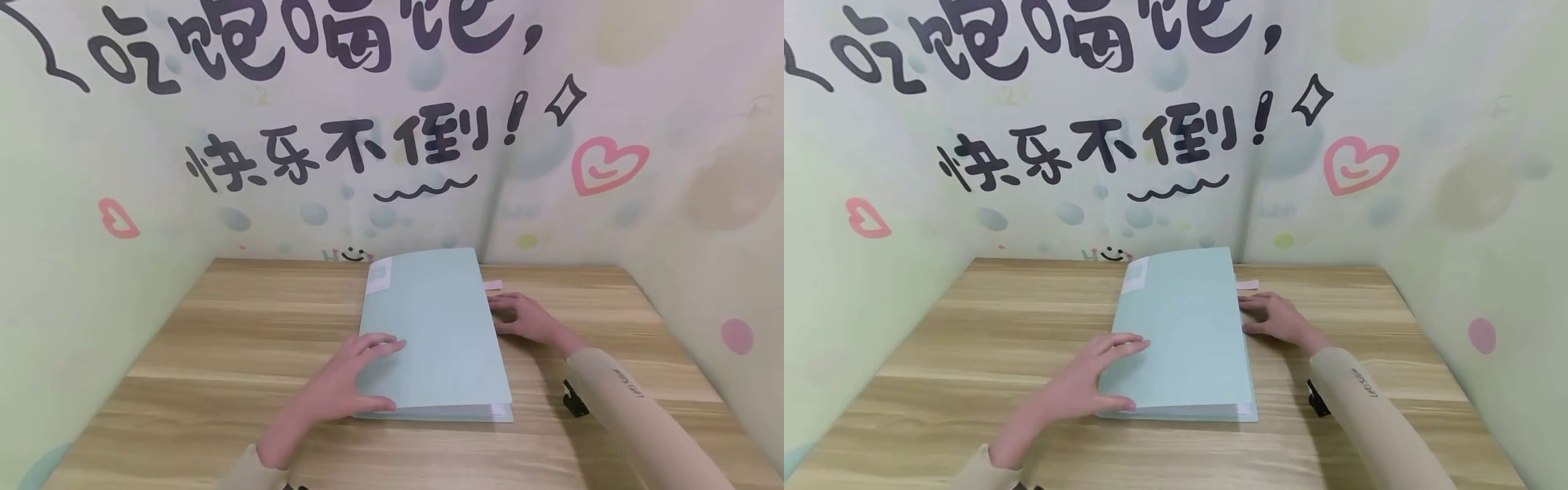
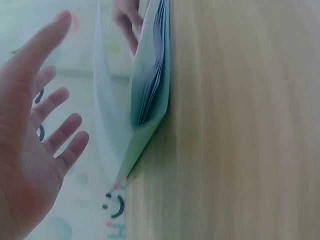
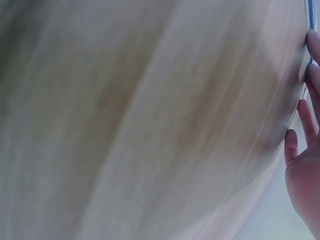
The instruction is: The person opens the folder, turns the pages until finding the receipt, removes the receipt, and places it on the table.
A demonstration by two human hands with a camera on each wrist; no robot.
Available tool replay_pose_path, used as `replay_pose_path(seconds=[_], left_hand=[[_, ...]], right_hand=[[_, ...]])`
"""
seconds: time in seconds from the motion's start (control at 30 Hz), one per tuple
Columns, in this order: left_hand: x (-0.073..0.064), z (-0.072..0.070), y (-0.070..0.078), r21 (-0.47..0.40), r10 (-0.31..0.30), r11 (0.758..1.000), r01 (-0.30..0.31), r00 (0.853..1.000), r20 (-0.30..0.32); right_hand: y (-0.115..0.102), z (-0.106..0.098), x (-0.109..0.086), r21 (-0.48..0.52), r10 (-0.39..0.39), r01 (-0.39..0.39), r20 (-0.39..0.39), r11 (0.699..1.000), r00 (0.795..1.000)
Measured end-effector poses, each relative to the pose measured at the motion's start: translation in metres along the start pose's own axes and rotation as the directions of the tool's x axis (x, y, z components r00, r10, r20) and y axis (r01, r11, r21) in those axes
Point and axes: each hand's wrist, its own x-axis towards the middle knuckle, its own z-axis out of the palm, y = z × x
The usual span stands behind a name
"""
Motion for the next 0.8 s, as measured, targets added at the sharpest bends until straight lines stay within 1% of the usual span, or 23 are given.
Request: replay_pose_path(seconds=[0.1,0.17,0.27,0.4,0.5,0.57,0.67,0.77,0.8], left_hand=[[0.003,0.009,0.007,-0.022,0.037,0.999,-0.037,0.999,-0.02],[0.006,0.014,0.012,-0.047,0.048,0.998,-0.05,0.998,-0.034],[0.008,0.022,0.019,-0.066,0.043,0.997,-0.045,0.998,-0.034],[0.009,0.033,0.024,-0.033,0.017,0.999,-0.017,1.0,-0.02],[0.009,0.039,0.026,-0.016,0.004,1.0,-0.005,0.999,-0.035],[0.008,0.041,0.026,-0.006,0.01,1.0,-0.011,0.998,-0.059],[0.006,0.041,0.026,-0.001,0.037,0.999,-0.038,0.994,-0.102],[0.004,0.039,0.026,-0.026,0.072,0.997,-0.077,0.986,-0.149],[0.003,0.038,0.025,-0.039,0.079,0.995,-0.087,0.983,-0.167]], right_hand=[[0.0,0.0,-0.001,-0.003,0.008,-0.008,0.004,1.0,1.0],[0.0,0.0,-0.001,0.0,0.01,-0.01,0.002,1.0,1.0],[0.0,0.0,0.0,0.014,0.012,-0.012,0.0,1.0,1.0],[0.0,0.0,0.0,0.031,0.004,-0.004,-0.004,0.999,1.0],[0.0,0.001,0.0,0.017,-0.022,0.022,-0.018,1.0,1.0],[0.0,0.002,0.0,0.011,-0.045,0.045,-0.028,0.999,0.999],[0.0,0.002,0.002,0.016,-0.088,0.088,-0.036,0.996,0.996],[-0.001,0.002,0.003,0.016,-0.108,0.109,-0.035,0.994,0.993],[-0.001,0.002,0.003,0.014,-0.101,0.102,-0.031,0.995,0.994]])
